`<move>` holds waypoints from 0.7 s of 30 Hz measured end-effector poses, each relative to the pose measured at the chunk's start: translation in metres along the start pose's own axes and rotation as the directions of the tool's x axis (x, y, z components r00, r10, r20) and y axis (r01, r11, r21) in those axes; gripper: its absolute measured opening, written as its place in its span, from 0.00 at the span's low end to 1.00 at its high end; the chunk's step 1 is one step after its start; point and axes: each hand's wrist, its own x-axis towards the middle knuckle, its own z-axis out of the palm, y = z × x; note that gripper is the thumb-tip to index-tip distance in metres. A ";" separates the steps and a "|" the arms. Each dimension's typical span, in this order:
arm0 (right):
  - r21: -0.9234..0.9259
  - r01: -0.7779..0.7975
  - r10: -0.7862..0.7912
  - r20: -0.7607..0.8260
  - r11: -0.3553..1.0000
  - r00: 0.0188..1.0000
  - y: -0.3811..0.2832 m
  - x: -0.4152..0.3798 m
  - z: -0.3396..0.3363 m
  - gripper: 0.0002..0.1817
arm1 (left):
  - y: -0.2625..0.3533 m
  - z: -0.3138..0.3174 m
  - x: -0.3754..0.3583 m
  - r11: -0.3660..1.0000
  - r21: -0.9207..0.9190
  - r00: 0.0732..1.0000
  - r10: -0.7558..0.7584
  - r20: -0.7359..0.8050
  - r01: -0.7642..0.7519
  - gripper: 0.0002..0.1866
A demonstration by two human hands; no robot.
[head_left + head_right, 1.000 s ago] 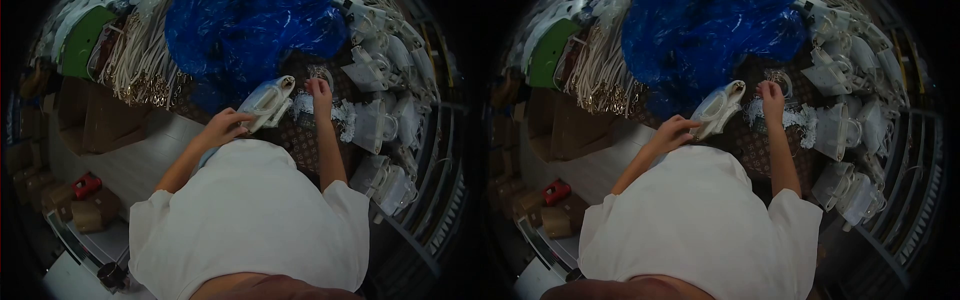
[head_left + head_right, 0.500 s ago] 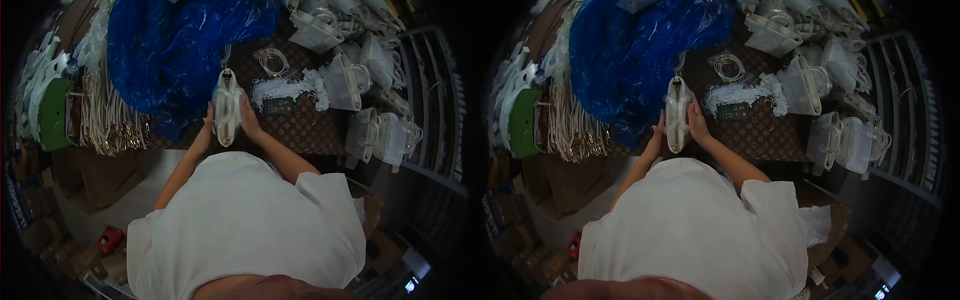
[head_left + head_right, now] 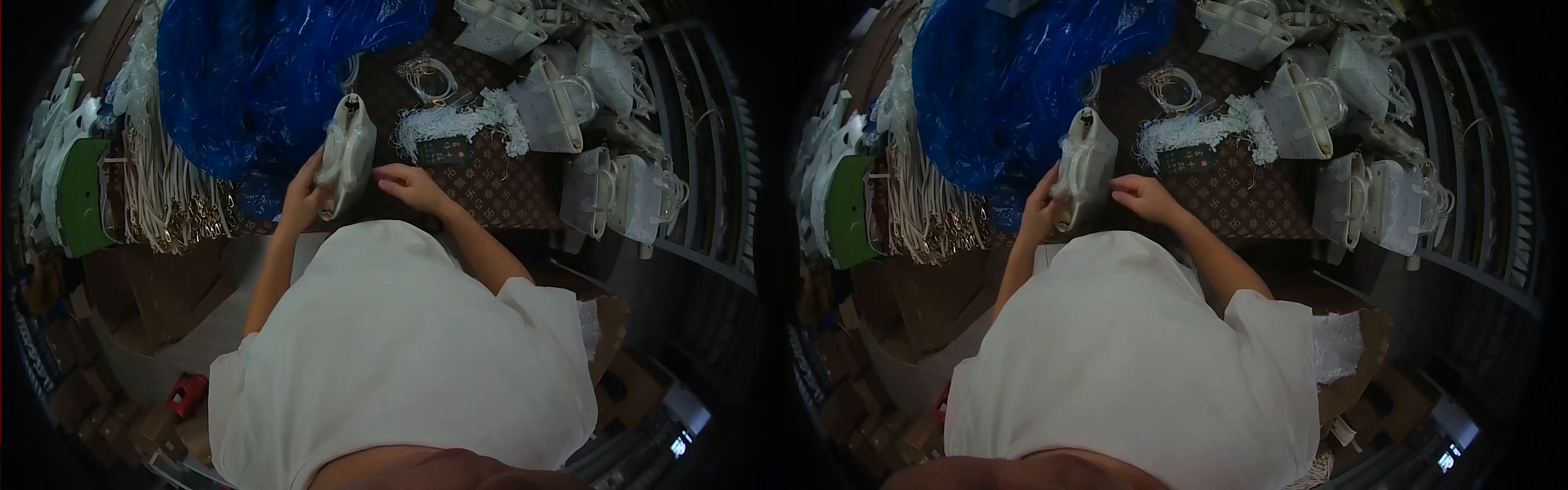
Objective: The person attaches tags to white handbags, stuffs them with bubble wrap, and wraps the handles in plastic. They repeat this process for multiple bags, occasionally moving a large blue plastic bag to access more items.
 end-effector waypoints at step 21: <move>-0.168 -0.411 0.048 -0.884 0.896 0.466 0.086 -0.061 -0.107 0.10 | 0.107 0.085 0.006 0.729 0.328 0.798 0.524 0.297 -0.601 0.12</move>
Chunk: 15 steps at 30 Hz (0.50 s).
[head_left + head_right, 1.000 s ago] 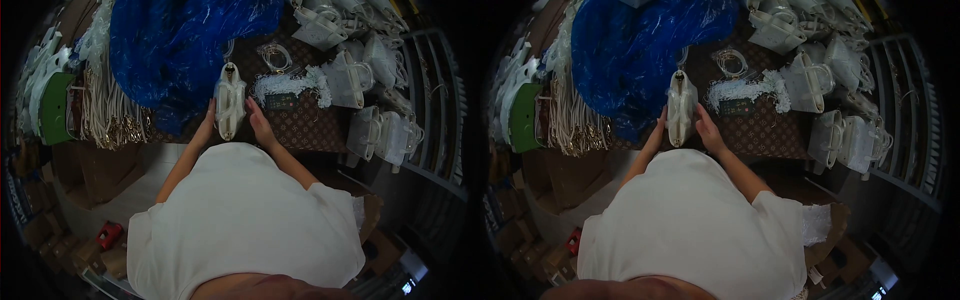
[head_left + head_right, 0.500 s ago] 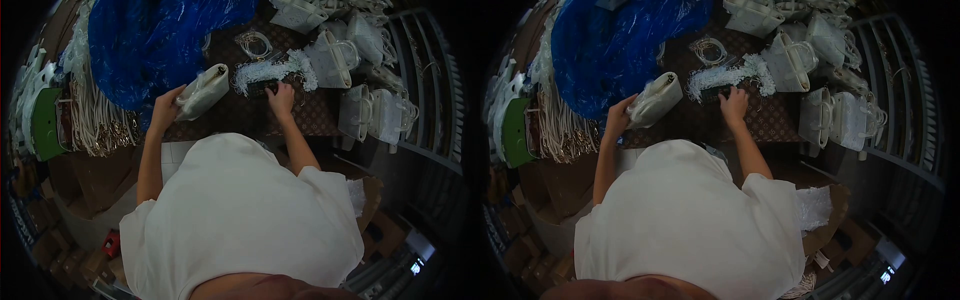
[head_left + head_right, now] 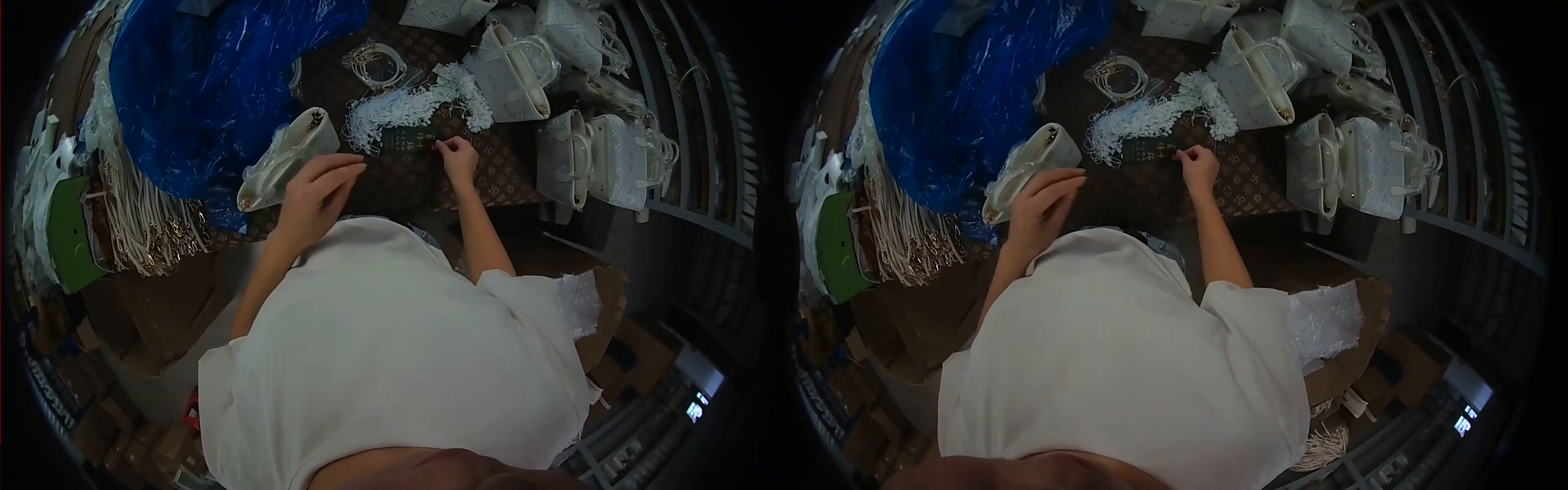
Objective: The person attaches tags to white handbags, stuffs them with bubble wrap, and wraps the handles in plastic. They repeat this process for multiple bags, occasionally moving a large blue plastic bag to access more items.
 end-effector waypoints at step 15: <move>-0.198 0.519 -0.488 0.188 0.831 0.852 0.032 0.013 -0.074 0.09 | -0.067 0.087 0.008 0.922 -0.161 0.933 -0.359 -0.018 0.352 0.08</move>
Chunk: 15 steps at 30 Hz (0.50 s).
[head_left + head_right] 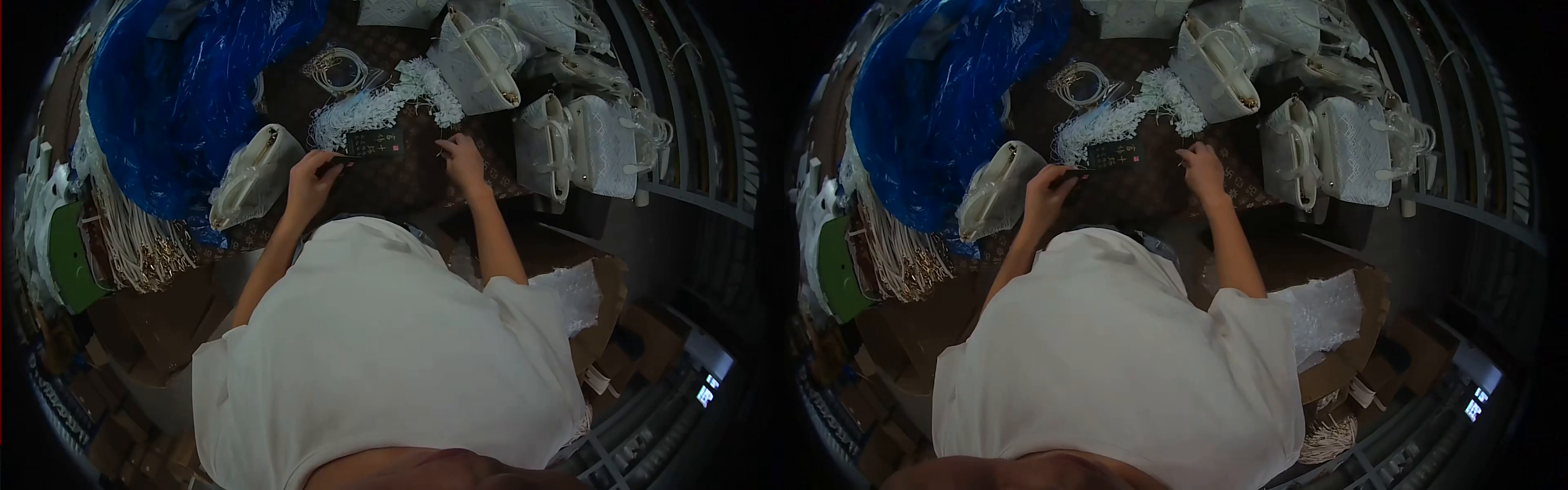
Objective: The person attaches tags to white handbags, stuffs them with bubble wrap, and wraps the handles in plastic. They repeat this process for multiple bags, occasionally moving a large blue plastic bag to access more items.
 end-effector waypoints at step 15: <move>0.947 0.036 0.126 -0.080 0.320 0.989 -0.055 0.091 -0.039 0.04 | 0.038 -0.020 -0.010 0.859 -0.483 0.927 -0.306 -0.217 0.171 0.05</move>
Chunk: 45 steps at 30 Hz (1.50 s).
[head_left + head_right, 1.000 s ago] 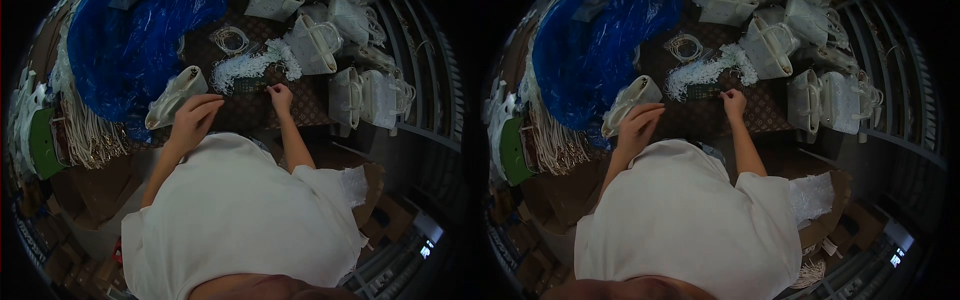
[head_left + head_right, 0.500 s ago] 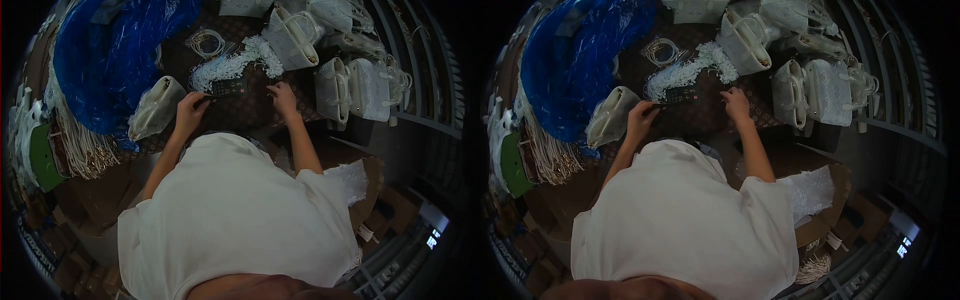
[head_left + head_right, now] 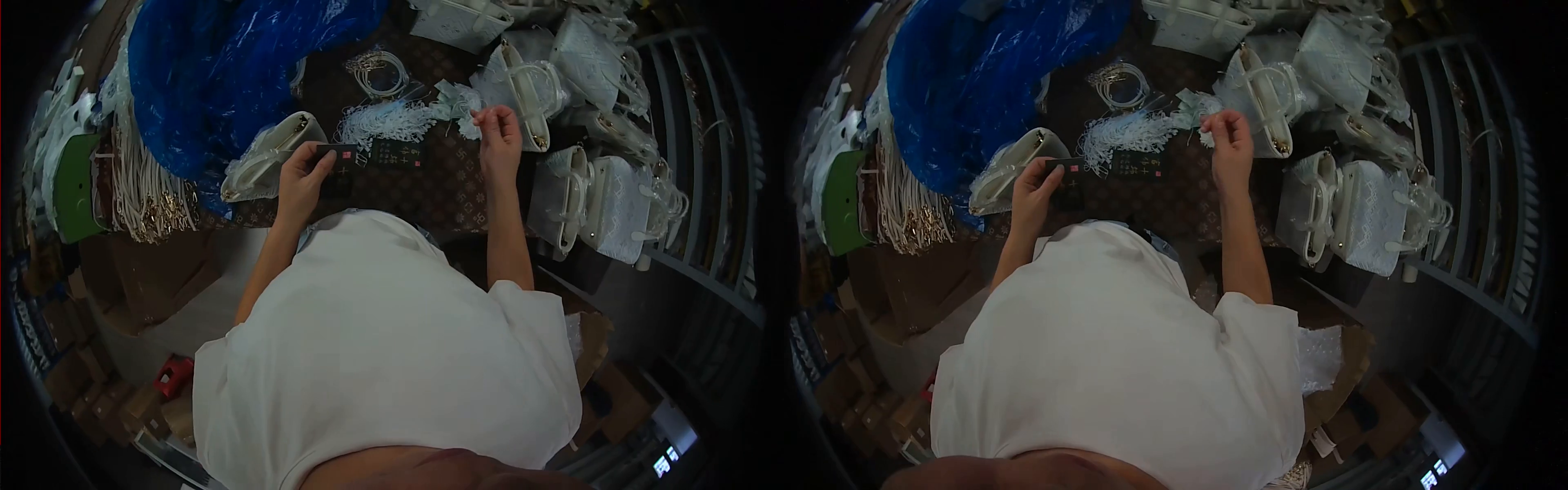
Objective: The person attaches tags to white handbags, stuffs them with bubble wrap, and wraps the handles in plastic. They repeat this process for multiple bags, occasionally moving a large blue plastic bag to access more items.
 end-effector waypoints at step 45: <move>-0.728 -0.173 0.184 -0.065 0.663 0.981 0.026 -0.036 -0.019 0.06 | 0.008 -0.001 -0.005 0.975 0.207 0.994 0.095 -0.052 -0.083 0.04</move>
